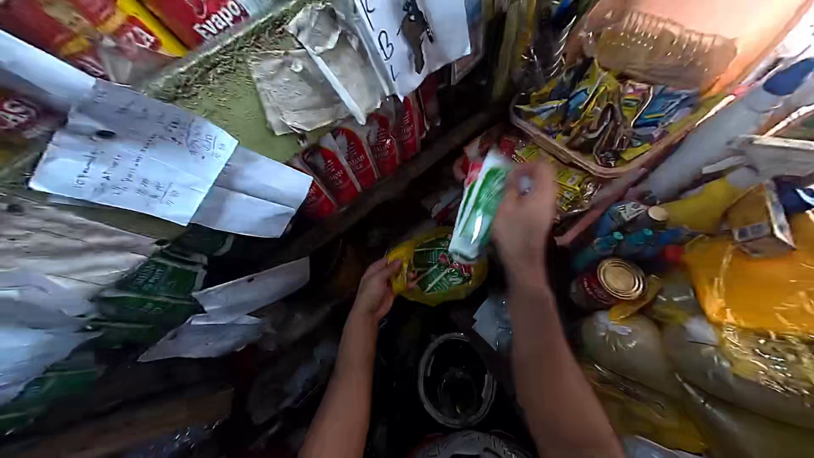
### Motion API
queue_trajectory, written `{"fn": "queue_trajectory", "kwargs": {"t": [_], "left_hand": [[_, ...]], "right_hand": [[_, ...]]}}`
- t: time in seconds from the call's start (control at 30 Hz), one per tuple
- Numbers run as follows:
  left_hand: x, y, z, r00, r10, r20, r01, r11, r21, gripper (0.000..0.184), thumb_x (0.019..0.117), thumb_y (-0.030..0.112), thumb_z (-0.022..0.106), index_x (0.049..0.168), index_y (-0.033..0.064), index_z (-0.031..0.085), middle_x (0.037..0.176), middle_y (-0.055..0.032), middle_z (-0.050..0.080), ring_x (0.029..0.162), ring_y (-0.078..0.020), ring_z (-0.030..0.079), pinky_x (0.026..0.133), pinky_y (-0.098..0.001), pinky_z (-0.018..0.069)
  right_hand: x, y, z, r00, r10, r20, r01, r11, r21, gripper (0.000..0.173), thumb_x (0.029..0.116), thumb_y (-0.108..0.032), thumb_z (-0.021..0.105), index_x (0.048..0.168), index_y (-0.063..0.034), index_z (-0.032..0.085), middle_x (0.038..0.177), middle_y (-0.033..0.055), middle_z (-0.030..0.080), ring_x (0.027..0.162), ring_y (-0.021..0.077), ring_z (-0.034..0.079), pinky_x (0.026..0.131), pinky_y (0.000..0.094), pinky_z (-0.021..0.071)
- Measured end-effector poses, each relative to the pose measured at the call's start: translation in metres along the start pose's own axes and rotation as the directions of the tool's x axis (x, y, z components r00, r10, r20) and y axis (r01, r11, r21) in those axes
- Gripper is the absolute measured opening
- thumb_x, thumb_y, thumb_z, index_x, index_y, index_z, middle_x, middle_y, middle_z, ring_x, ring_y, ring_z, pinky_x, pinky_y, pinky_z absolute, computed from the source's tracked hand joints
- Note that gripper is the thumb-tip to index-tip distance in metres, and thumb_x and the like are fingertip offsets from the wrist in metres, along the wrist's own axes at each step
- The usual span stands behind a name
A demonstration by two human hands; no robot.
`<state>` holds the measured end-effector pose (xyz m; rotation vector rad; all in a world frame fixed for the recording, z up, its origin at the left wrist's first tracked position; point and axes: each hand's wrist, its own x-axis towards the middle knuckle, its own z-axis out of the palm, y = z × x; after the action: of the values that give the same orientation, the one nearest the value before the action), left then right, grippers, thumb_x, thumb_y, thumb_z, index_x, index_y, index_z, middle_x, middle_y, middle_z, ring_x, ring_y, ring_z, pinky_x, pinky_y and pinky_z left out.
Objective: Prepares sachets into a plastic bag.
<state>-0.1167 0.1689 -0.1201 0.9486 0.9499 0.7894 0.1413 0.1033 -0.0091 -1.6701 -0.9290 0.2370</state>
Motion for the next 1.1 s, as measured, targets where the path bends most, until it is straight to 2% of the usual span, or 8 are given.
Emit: {"fn": "queue_trajectory", "kwargs": {"t": [0.13,0.27,0.33,0.4,0.57,0.8,0.93,1.1], "left_hand": [[0.008,-0.003,-0.015,0.993,0.049,0.109,-0.032,0.987,-0.157,0.026,0.1088,0.009,0.040,0.119,-0.0023,0.061,0.092,-0.0124,0.071,0.077,-0.0192,0.071,0.072,-0.0363,0.0630],[0.023,-0.008,-0.021,0.986,0.132,0.104,-0.090,0.936,-0.340,0.027,0.1084,0.006,0.040,0.128,-0.0010,0.056,0.097,-0.0146,0.070,0.079,-0.0219,0.072,0.076,-0.0391,0.0633],[0.026,-0.008,-0.019,0.985,0.147,0.086,-0.113,0.943,-0.314,0.027,0.1079,0.007,0.039,0.132,-0.0006,0.049,0.098,-0.0123,0.068,0.080,-0.0206,0.071,0.076,-0.0384,0.0630],[0.027,-0.005,-0.015,0.984,0.157,0.085,-0.127,0.949,-0.287,0.028,0.1068,0.007,0.039,0.132,0.0010,0.049,0.096,-0.0096,0.069,0.078,-0.0179,0.071,0.074,-0.0352,0.0630],[0.018,0.004,0.003,0.988,0.141,0.061,-0.123,0.962,-0.243,0.025,0.1059,0.006,0.039,0.125,0.0031,0.055,0.088,-0.0088,0.071,0.072,-0.0172,0.072,0.067,-0.0339,0.0642],[0.015,-0.004,0.011,0.985,0.162,0.063,-0.146,0.968,-0.205,0.028,0.1065,0.008,0.041,0.116,0.0113,0.066,0.088,-0.0061,0.074,0.074,-0.0148,0.073,0.069,-0.0314,0.0634],[0.012,-0.004,0.016,0.989,0.143,0.038,-0.132,0.967,-0.217,0.029,0.1070,0.007,0.039,0.115,0.0094,0.067,0.089,-0.0088,0.075,0.075,-0.0166,0.074,0.069,-0.0323,0.0637],[0.011,-0.008,0.017,0.988,0.156,0.011,-0.149,0.961,-0.235,0.028,0.1065,0.007,0.040,0.115,0.0053,0.067,0.089,-0.0117,0.074,0.074,-0.0182,0.074,0.067,-0.0334,0.0641]], "right_hand": [[-0.058,0.069,0.108,0.935,0.347,0.071,-0.354,0.917,0.182,0.036,0.1099,-0.032,0.038,0.134,-0.0074,0.049,0.108,0.0196,0.066,0.087,0.0337,0.069,0.070,0.0549,0.0578],[-0.071,0.096,0.156,0.851,0.519,0.077,-0.522,0.825,0.217,0.035,0.1082,-0.021,0.047,0.136,-0.0014,0.051,0.123,0.0241,0.064,0.112,0.0364,0.065,0.094,0.0558,0.0537],[-0.065,0.080,0.134,0.911,0.409,0.060,-0.413,0.890,0.194,0.041,0.1031,-0.011,0.050,0.143,-0.0010,0.047,0.142,0.0231,0.054,0.130,0.0332,0.055,0.108,0.0496,0.0478],[-0.038,0.048,0.094,0.980,0.155,-0.128,-0.126,0.969,0.212,0.039,0.0960,-0.002,0.050,0.135,-0.0013,0.056,0.136,0.0191,0.058,0.123,0.0278,0.060,0.101,0.0452,0.0532],[0.117,-0.014,-0.033,0.805,-0.206,-0.557,0.277,0.960,0.045,0.020,0.1018,-0.011,0.056,0.113,0.0007,0.068,0.103,0.0118,0.070,0.092,0.0168,0.070,0.083,0.0334,0.0602],[0.337,0.026,-0.059,1.000,-0.014,-0.025,0.009,0.982,-0.191,0.035,0.0929,-0.024,0.067,0.127,-0.0153,0.071,0.122,0.0151,0.071,0.113,0.0370,0.067,0.093,0.0660,0.0528],[0.366,0.036,-0.031,0.980,-0.123,0.159,0.169,0.933,-0.319,0.042,0.0968,-0.029,0.066,0.134,-0.0107,0.065,0.138,0.0184,0.061,0.127,0.0387,0.059,0.103,0.0645,0.0475],[0.371,0.041,-0.012,0.996,-0.075,0.052,0.090,0.893,-0.442,0.057,0.0818,-0.029,0.078,0.135,-0.0166,0.065,0.154,0.0207,0.044,0.138,0.0480,0.043,0.096,0.0702,0.0486]]}}
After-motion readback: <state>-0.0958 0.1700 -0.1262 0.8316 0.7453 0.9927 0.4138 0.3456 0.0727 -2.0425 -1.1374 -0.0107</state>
